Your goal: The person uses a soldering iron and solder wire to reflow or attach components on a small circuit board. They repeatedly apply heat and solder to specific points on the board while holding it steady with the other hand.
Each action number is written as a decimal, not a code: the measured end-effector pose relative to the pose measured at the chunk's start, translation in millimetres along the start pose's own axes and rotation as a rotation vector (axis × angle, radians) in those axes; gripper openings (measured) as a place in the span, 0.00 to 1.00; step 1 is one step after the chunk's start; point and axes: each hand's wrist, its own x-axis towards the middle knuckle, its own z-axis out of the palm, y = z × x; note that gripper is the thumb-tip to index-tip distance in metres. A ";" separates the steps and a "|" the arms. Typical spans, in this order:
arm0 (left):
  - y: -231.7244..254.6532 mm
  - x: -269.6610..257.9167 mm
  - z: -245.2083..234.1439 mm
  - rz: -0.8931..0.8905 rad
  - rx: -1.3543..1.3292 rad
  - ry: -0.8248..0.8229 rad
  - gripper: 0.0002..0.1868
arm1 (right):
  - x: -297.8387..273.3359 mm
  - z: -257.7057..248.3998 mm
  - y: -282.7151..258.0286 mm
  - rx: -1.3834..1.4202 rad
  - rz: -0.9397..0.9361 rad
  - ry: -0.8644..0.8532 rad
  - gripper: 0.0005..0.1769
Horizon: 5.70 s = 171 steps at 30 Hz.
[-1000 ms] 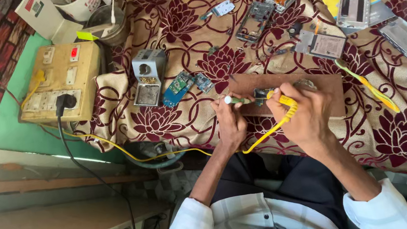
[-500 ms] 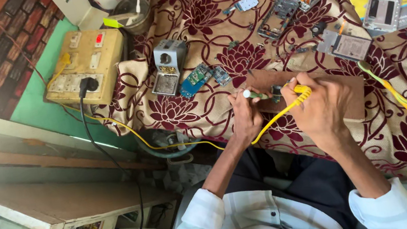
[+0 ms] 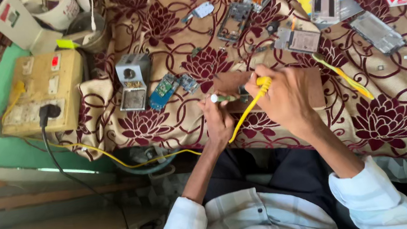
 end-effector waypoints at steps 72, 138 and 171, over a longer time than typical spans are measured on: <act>7.0 7.7 -8.8 -0.026 -0.089 -0.053 0.11 | -172.5 71.8 125.9 1.005 0.394 0.416 0.28; -0.6 1.4 -13.3 0.010 -0.060 -0.070 0.19 | -148.8 87.4 97.0 0.852 0.524 0.497 0.27; -3.3 -1.1 -8.8 -0.049 -0.020 -0.065 0.21 | -97.7 28.3 41.6 0.290 0.219 0.218 0.17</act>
